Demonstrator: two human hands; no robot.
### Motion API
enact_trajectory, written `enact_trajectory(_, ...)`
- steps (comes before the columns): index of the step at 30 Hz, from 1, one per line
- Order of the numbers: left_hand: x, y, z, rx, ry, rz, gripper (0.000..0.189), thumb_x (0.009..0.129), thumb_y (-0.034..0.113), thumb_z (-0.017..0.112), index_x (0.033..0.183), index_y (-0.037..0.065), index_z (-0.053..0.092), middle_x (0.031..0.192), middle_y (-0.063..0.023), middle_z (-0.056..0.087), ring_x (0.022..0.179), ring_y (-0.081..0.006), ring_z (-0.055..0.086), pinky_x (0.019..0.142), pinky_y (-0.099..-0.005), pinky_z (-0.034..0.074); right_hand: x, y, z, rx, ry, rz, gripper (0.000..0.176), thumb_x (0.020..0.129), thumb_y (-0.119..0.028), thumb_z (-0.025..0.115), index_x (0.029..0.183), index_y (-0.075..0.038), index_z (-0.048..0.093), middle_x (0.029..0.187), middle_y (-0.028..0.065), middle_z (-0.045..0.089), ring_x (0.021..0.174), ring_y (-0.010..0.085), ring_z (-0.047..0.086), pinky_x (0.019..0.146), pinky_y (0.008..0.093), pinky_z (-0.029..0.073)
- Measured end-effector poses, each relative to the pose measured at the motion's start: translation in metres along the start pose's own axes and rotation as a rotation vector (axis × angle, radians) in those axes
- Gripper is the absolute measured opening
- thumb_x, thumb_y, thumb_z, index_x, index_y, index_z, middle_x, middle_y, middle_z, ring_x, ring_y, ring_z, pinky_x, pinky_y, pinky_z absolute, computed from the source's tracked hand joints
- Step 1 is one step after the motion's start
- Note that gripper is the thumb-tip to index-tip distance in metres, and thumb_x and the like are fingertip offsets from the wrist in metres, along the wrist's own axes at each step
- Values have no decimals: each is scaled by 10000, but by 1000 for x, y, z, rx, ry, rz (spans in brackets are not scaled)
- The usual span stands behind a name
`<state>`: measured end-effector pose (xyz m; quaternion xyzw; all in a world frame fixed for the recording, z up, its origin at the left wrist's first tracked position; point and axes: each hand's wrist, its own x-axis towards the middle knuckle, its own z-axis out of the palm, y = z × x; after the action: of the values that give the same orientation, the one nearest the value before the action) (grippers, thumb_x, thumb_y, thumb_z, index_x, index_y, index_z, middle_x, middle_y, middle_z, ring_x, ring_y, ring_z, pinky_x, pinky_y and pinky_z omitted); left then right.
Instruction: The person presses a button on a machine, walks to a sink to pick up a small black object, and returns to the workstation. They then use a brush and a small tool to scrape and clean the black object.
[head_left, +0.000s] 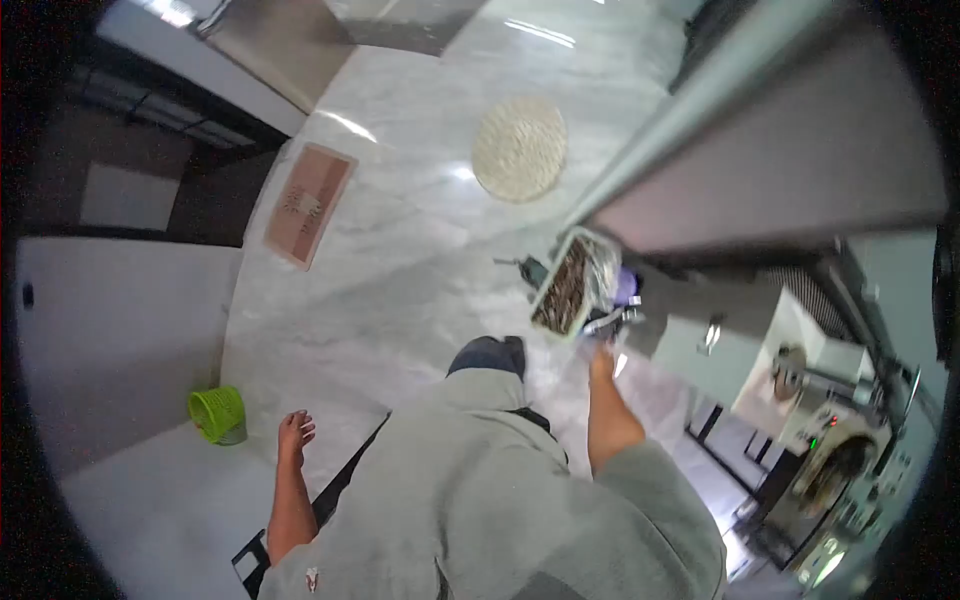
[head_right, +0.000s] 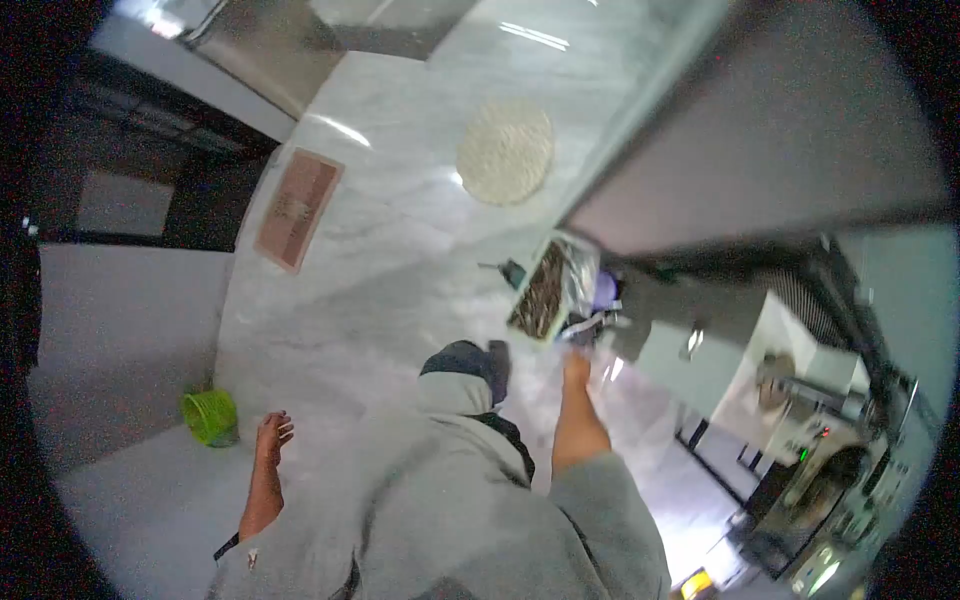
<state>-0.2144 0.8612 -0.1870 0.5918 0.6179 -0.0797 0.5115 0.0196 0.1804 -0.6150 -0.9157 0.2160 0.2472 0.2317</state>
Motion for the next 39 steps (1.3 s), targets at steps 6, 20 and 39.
enact_trajectory(6,64,53,69,-188,-137,88,318,941,287,579,1166,65,620,1044,-79,663,907,-187,639,758,-328,522,-69,-58,-43,-28,-339,-160,360,837,-388,619,921,-47,697,729,114,628,600,227,570,540,421,467)
enact_trajectory(20,306,329,155,-204,-143,-131,274,884,271,609,1062,66,638,930,-64,667,735,-173,639,616,-330,528,156,-544,-142,-484,-718,-731,230,893,-203,545,962,-42,695,761,72,657,745,204,644,685,344,524)
enact_trajectory(39,673,852,234,-135,-46,56,277,917,311,550,986,70,668,904,-76,661,738,-188,617,624,-375,499,491,-1230,-251,453,-363,-487,195,915,-153,599,976,13,680,831,69,660,723,141,616,606,260,497)
